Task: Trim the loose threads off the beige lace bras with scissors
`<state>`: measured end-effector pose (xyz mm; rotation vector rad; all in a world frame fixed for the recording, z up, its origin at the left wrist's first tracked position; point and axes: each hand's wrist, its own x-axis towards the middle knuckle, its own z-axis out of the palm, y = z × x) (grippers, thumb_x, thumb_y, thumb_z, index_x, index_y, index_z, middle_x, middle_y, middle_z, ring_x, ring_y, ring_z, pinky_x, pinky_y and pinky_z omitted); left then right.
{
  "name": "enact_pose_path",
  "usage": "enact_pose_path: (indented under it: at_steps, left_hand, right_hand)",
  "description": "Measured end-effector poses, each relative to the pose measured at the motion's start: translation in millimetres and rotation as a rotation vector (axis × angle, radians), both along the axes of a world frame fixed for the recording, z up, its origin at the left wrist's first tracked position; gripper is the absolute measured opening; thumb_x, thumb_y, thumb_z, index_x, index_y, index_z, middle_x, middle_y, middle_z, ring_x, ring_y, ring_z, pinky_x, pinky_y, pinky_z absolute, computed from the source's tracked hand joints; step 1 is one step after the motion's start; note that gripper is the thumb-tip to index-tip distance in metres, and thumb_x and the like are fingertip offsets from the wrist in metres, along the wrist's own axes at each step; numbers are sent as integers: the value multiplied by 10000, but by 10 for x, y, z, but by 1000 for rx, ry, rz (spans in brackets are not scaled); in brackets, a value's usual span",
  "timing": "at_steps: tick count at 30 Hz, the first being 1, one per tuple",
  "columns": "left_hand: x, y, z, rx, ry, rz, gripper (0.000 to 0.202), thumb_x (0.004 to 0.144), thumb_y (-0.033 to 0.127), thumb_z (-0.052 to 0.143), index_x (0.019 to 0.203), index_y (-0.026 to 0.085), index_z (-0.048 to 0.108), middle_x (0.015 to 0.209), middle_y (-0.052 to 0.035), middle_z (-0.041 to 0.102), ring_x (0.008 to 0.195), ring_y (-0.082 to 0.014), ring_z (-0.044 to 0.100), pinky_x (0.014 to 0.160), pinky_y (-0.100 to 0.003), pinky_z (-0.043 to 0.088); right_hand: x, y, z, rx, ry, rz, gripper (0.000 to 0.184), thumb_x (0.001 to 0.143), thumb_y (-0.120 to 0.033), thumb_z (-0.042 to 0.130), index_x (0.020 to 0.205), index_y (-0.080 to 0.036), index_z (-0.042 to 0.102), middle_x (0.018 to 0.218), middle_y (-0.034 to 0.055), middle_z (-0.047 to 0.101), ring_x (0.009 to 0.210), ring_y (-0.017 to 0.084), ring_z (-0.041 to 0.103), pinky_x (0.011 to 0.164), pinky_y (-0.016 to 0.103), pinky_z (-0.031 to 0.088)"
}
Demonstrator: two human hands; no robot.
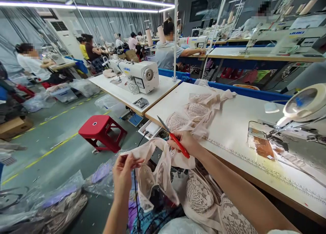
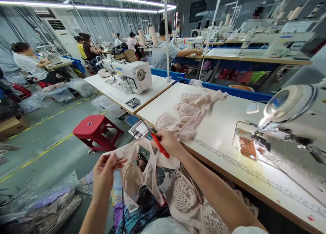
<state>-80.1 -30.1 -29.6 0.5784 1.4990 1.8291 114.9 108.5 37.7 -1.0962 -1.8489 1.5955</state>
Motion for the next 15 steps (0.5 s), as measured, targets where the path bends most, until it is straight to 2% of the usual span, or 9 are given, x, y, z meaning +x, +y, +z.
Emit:
enact_pose_path:
  at_steps: [3, 7, 9, 12, 15]
  left_hand:
    - [471, 179, -79, 118, 128, -72, 347, 840, 506, 666, 900, 178, 569, 836, -60, 717, 737, -217, 723, 687, -334, 594]
    - [901, 319, -262, 141, 439, -132, 283, 938, 465, 544, 941, 188, 598, 873, -66, 666, 804, -191, 666, 752, -317, 540]
    - [979, 326, -354, 152, 539, -173, 266, 971, 430, 493, 1013, 188, 595, 919, -79, 650, 839, -190, 641, 764, -310, 517]
    - [977, 290, -440, 178, 543, -290, 246, 983, 383, 472, 1107, 185, 550, 1002, -100, 638, 903, -195, 638, 795, -308, 511]
    - [912, 252, -464, 86, 623, -373, 219, 986, 374, 446, 1010, 182, 548, 914, -78, 635, 808, -178, 620, 720, -285, 486]
  right_hand:
    - [7, -134, -83, -33, -6, -15, 263, 629, -415, 688, 605, -174, 586, 522, -16, 593, 401, 92, 454, 392, 216, 360]
    - [40, -254, -160, -20, -14, -46, 222, 643, -381, 673, 612, -172, 604, 539, -19, 594, 421, 95, 465, 409, 216, 373]
    - [66, -284, -214, -10, -21, -60, 215, 647, -374, 679, 626, -170, 616, 544, -20, 596, 431, 99, 472, 424, 220, 388]
    - [98, -292, -324, -9, -35, -77, 248, 675, -408, 682, 642, -172, 614, 532, -21, 593, 431, 104, 473, 429, 223, 385]
    - [141, -295, -422, 13, -62, -118, 283, 692, -437, 687, 628, -176, 601, 518, -22, 568, 462, 118, 477, 450, 233, 376]
